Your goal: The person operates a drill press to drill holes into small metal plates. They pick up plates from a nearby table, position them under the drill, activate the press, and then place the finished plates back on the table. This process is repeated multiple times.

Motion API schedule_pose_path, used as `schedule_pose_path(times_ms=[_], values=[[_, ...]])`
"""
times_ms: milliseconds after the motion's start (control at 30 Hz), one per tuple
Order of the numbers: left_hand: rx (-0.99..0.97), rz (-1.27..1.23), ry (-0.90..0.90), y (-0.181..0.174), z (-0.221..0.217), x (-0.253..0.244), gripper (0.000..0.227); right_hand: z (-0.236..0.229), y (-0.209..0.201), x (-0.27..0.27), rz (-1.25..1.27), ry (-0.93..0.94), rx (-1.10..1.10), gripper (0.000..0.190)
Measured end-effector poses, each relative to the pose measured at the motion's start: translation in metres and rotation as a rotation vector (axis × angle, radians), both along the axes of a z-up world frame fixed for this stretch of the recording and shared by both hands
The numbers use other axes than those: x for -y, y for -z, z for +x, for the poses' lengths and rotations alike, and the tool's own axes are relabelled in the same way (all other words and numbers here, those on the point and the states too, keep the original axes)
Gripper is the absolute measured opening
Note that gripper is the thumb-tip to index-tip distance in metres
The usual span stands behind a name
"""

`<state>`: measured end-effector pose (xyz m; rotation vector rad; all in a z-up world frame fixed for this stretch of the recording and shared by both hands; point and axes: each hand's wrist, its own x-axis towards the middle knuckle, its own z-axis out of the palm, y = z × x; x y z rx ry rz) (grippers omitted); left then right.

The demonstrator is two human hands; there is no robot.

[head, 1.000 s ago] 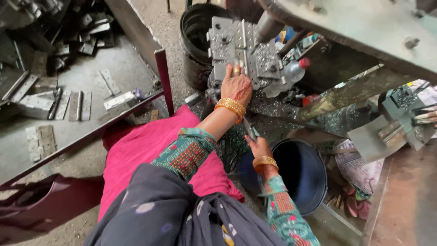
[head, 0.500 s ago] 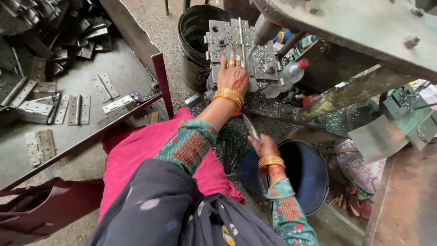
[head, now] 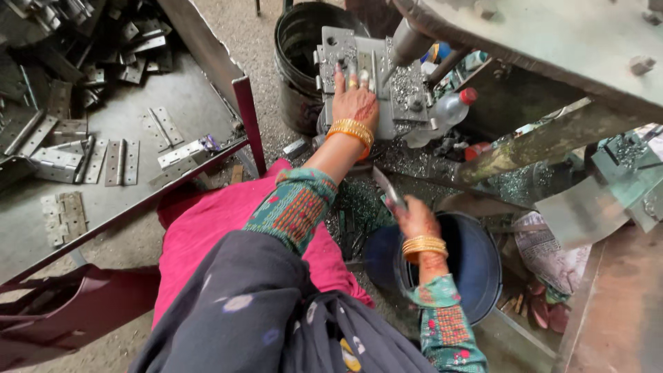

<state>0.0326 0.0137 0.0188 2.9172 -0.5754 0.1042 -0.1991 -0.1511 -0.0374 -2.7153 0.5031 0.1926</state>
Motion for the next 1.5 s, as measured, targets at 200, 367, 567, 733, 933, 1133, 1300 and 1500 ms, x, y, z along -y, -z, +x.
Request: schedule_pose_path(times_ms=[200, 367, 567, 733, 933, 1133, 1300, 1500], values=[[0.171, -0.096, -0.085, -0.002, 0.015, 0.015, 0.045, -0.020, 0.022, -0.039, 0.011, 0.155, 0.078, 0.060], [0.029, -0.052, -0.045, -0.002, 0.014, 0.005, 0.040, -0.020, 0.018, -0.035, 0.075, 0.090, 0.005, 0.054], [0.263, -0.001, 0.102, -0.008, -0.059, -0.026, 0.039, 0.007, -0.096, -0.045, 0.142, 0.155, 0.481, 0.037], [0.303, -0.220, 0.404, -0.021, -0.106, -0.065, 0.026, 0.014, -0.134, -0.066, -0.009, 0.108, 0.553, 0.032], [0.382, -0.246, 0.144, -0.079, -0.072, 0.009, 0.023, 0.017, -0.133, -0.061, -0.080, 0.052, 0.556, 0.029], [0.167, -0.183, -0.005, -0.040, -0.057, 0.002, 0.024, 0.021, -0.140, -0.067, -0.054, 0.077, 0.503, 0.032], [0.364, -0.252, 0.031, -0.017, -0.079, -0.033, 0.041, 0.017, -0.140, -0.067, -0.064, 0.090, 0.476, 0.031], [0.069, -0.057, 0.083, -0.064, -0.101, -0.013, 0.052, 0.016, -0.139, -0.069, -0.147, 0.031, 0.484, 0.027]])
